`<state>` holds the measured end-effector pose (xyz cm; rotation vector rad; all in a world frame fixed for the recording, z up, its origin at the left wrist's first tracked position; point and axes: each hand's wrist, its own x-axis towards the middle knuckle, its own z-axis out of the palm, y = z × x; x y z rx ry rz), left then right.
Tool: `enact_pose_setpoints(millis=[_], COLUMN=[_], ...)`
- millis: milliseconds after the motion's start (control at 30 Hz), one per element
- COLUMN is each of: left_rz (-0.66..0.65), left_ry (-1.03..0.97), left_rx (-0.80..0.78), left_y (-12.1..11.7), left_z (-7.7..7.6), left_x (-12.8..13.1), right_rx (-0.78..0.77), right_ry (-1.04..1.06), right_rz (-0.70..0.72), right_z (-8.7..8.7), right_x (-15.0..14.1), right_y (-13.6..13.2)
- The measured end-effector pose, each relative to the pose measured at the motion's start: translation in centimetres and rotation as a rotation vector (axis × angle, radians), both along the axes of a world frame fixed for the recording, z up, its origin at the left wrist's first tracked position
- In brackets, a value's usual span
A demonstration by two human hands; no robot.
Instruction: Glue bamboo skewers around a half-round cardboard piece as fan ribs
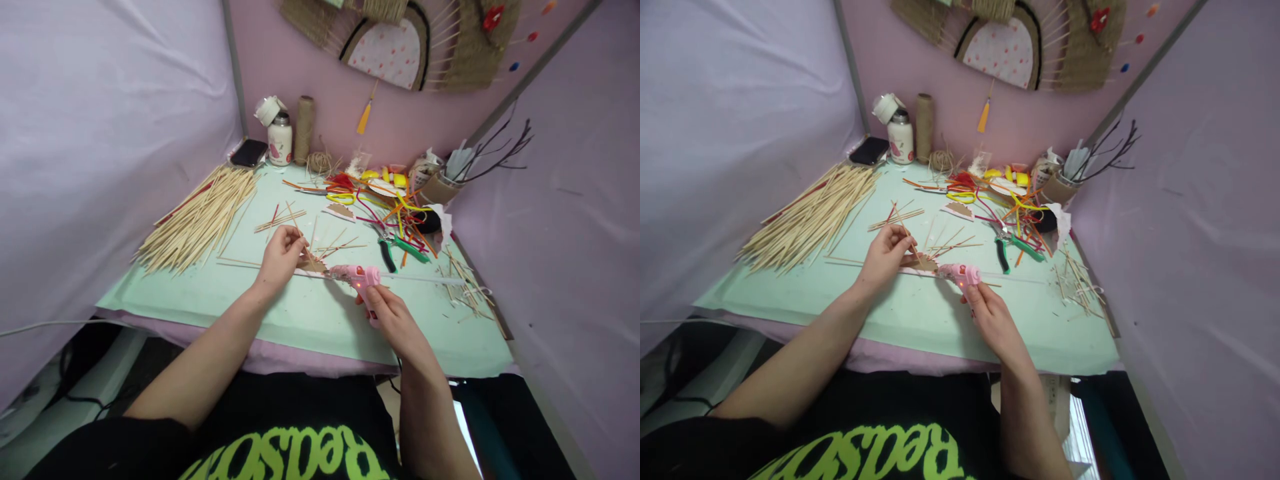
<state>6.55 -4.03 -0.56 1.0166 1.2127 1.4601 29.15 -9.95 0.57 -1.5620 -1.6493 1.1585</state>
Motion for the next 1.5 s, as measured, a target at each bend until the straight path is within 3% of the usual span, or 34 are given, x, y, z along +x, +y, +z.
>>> enact_pose_setpoints(millis=[967, 1233, 1367, 1500], left_rz=[0.011, 0.036, 0.028, -0.152], left_ry=[0.012, 0.100, 0.251, 0.561], left_rx=[-0.011, 0.119, 0.255, 0.325], left_y=[0.0, 0.5, 0.6, 1.5], left_z=[0.1, -0.6, 0.9, 3.7], left_x=[0.0, -0.3, 0.0, 1.2], right_rx=[0.003, 0.168, 0.352, 0.521], right_ry=[-0.053, -0.089, -0.220, -0.557], right_rz=[-0.018, -0.054, -0.118, -0.233], right_z=[0.6, 1.0, 1.7, 0.3], right_x=[0.4, 1.4, 4.1, 9.4], right_y=[0.1, -0.5, -1.4, -1.5])
